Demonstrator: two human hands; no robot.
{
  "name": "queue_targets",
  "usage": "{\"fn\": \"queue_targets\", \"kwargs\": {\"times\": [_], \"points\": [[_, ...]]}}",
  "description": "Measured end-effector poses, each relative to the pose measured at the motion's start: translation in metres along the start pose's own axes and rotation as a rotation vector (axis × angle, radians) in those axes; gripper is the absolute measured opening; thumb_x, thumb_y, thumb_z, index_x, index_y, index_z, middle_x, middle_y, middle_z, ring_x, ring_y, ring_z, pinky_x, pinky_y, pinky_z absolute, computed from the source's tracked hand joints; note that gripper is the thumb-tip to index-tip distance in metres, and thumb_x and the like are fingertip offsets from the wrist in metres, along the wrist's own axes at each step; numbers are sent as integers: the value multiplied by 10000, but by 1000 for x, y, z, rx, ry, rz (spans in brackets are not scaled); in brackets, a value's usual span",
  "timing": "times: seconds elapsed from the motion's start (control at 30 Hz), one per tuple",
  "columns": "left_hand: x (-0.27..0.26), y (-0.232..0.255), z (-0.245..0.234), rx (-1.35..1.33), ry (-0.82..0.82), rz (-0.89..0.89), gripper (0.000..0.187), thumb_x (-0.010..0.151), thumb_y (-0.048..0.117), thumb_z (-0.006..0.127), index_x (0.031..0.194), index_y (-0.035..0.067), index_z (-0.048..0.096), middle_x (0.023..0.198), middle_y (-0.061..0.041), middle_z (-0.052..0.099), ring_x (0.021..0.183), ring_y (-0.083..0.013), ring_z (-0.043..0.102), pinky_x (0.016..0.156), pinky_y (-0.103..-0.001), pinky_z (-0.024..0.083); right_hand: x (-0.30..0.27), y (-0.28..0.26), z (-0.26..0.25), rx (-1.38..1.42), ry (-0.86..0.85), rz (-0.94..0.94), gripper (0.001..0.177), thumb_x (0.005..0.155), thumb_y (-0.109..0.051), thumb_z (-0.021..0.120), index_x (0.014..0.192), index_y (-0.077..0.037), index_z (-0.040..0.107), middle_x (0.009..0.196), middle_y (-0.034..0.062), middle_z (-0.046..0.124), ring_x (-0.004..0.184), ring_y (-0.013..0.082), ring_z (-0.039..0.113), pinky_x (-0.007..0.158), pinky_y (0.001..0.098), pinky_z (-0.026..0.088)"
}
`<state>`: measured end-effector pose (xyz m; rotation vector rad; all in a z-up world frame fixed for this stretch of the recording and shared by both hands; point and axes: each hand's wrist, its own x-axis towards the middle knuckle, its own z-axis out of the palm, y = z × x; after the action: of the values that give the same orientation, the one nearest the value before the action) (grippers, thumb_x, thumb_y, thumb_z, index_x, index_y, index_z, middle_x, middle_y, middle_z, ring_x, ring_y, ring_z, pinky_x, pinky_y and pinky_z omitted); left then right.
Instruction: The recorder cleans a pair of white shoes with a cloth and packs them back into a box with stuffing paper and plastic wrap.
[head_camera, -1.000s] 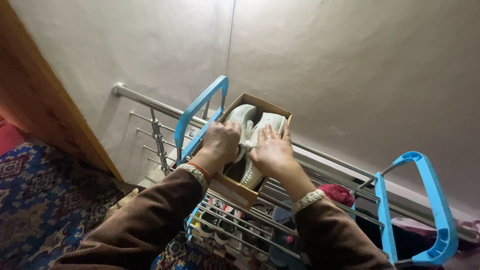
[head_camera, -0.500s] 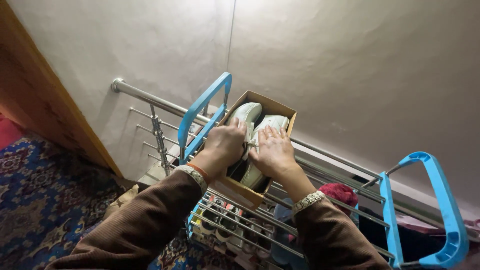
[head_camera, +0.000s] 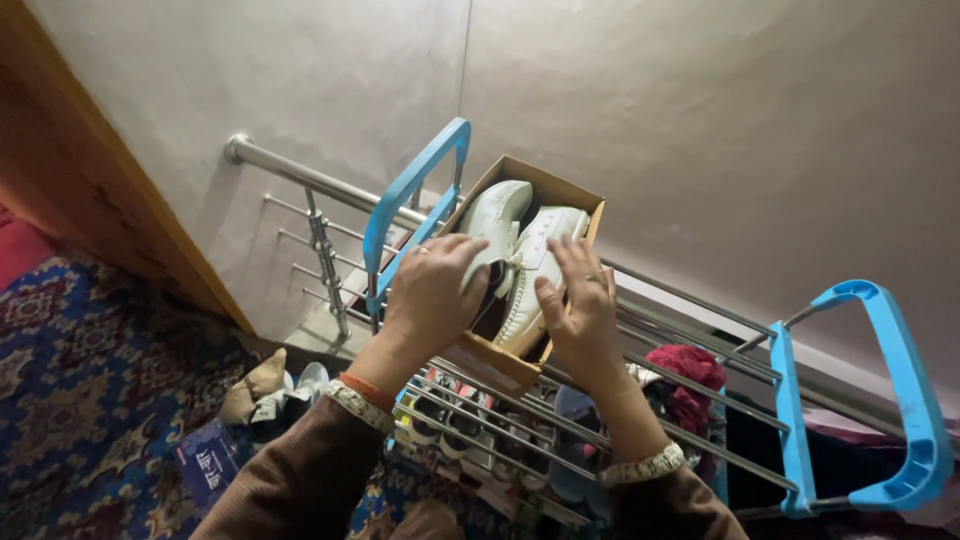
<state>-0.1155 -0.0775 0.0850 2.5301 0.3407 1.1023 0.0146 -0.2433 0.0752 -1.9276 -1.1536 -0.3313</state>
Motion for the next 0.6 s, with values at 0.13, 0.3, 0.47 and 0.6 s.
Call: {"fn": "queue_targets", "kwargs": {"times": [0.13,0.3,0.47,0.6], "points": [[-17,17,-8,-29,13,28,285,958,219,630,1183,56,695,1167,-123,717,1108,-318,662,993,-469,463,-9,-44,-8,-148,-155,-65,402,987,-298,580,1337,-125,675,1463,103,609,1450,321,456,1200,681,137],[-50,43,-32,-41,152,-15,339,968,165,616,1284,45,649,1240,-140,697,1164,-331,644,1046,-473,454,-28,-81,-8,-140,-183,-257,382,950,-219,632,1305,-93,692,1419,109,634,1402,341,502,1189,689,157],[-108,50,-40,-74,293,-128,456,969,109,582,1417,25,561,1352,-180,646,1265,-362,616,1086,-485,452,-55,-107,4,64,-218,-448,406,953,-82,541,1336,-2,650,1463,188,599,1445,378,486,1269,563,241],[-160,27,-37,23,280,-274,462,924,120,621,1373,22,575,1340,-188,641,1239,-363,616,1061,-483,455,-86,-97,50,158,-380,-514,396,917,-89,566,1294,0,644,1427,204,588,1413,377,485,1256,555,251]]}}
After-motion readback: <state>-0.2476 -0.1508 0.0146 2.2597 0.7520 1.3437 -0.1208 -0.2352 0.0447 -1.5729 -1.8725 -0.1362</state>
